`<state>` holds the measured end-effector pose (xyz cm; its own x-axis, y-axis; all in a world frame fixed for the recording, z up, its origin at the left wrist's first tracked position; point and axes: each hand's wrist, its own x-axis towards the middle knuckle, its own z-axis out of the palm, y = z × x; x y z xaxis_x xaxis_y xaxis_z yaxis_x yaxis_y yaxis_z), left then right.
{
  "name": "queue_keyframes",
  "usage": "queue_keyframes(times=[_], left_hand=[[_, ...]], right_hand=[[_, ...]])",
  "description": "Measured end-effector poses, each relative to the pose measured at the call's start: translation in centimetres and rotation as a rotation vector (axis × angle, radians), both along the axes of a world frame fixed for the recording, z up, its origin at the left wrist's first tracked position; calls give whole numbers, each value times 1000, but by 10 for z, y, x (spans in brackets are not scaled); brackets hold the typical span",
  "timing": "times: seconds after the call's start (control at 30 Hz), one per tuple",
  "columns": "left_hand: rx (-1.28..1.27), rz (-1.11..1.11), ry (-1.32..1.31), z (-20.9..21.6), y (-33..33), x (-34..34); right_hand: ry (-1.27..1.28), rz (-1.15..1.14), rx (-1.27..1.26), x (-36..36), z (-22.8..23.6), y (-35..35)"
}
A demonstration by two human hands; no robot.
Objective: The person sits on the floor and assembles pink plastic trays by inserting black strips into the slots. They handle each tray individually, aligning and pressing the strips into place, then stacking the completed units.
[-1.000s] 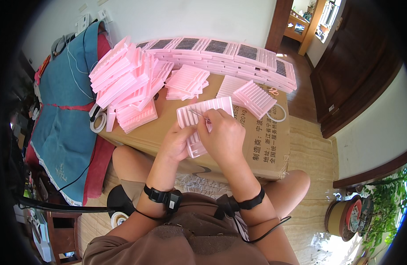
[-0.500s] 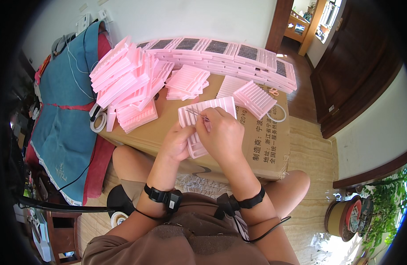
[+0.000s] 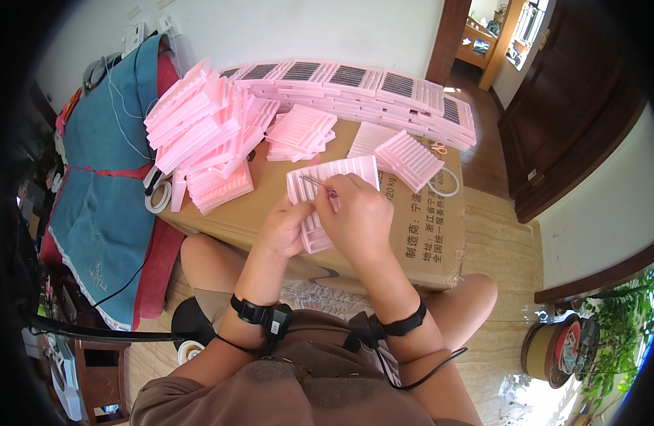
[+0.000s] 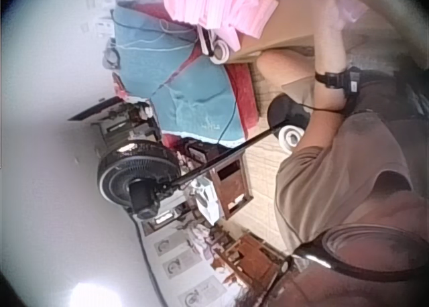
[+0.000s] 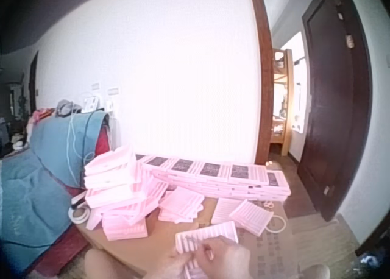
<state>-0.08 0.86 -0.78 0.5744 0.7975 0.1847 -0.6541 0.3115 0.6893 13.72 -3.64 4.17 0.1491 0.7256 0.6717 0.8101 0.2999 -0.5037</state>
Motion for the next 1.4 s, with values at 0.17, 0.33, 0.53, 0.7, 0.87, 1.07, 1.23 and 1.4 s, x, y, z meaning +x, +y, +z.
queue_keyframes(times=[0.17,0.33,0.53,0.7,0.87,1.07,1.23,1.4], left_hand=[[14,13,19,-1,1,-2],[15,18,1,-4,0,0],[7,12,-70,-15,7,-10],[-60,-54,-290,-22,17,-20],[-23,106,-259,-21,40,-41],[57,123,-86,-23,44,-50],[157,133,15,-24,28,-44],[89,-63,119,-31,24,-42]], right_hand=[[-15,-4,-34,-2,2,0],[-11,22,-88,-3,1,-2],[214,183,-168,6,-7,1],[272,507,-516,36,-3,-7],[-167,813,-975,53,-3,-24],[-215,692,-907,53,-3,-26],[-118,542,-724,40,9,-16],[140,366,-298,13,10,0]])
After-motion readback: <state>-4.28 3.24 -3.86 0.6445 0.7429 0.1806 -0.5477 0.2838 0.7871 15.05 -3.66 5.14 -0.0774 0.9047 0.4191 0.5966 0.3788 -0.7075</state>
